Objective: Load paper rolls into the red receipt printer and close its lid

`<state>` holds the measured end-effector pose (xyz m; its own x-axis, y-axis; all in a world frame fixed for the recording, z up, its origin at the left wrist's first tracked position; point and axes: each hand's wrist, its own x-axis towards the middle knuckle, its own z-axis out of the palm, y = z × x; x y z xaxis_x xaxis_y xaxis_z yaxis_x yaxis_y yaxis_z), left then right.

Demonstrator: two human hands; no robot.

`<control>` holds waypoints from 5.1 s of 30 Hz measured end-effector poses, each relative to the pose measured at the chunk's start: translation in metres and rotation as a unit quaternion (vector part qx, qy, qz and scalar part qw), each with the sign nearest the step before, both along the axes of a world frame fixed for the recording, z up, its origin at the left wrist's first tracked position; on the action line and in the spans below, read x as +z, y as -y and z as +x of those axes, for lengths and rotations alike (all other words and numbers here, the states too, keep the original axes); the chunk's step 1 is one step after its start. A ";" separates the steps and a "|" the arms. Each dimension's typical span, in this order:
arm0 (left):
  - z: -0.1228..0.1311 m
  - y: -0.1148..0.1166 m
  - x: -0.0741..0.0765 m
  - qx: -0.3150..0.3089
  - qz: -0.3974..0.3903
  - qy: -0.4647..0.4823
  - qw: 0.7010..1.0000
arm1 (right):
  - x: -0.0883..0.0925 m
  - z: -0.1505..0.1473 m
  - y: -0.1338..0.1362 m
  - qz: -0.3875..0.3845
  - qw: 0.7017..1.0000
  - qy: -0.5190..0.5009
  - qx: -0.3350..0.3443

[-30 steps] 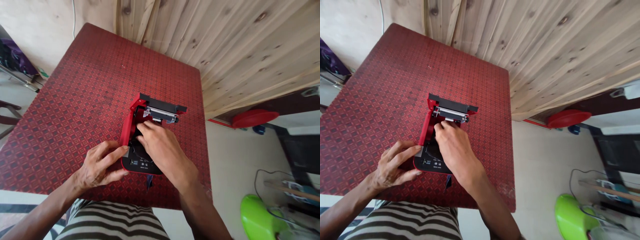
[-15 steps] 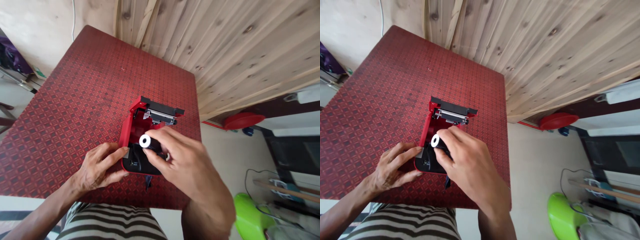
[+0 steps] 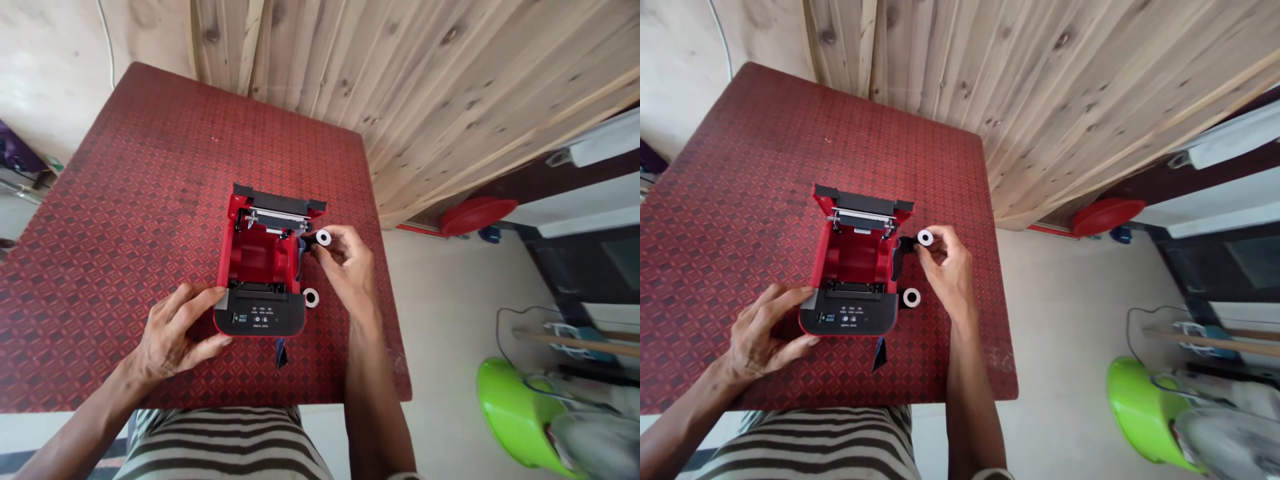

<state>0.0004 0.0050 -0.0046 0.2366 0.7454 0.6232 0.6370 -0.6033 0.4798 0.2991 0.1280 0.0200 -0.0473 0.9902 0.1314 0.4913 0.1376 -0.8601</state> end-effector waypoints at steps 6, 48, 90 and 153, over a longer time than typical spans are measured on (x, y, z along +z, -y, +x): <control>0.000 -0.002 0.001 -0.003 0.006 -0.001 1.000 | -0.020 -0.004 -0.012 -0.014 1.000 0.008 0.011; 0.002 -0.003 0.004 -0.007 -0.026 0.003 1.000 | 0.092 -0.029 0.062 -0.015 0.965 -0.031 0.260; 0.003 -0.005 0.009 -0.035 -0.068 0.026 0.997 | 0.072 -0.059 0.025 0.049 0.945 0.191 0.261; 0.004 -0.004 0.009 -0.020 -0.078 -0.010 0.997 | 0.068 -0.076 0.037 0.140 0.942 0.217 0.215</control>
<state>0.0048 0.0094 0.0040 0.2790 0.8230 0.4947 0.6252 -0.5467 0.5570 0.2228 0.0915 0.0881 -0.5457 0.7962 0.2614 0.6345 0.5963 -0.4917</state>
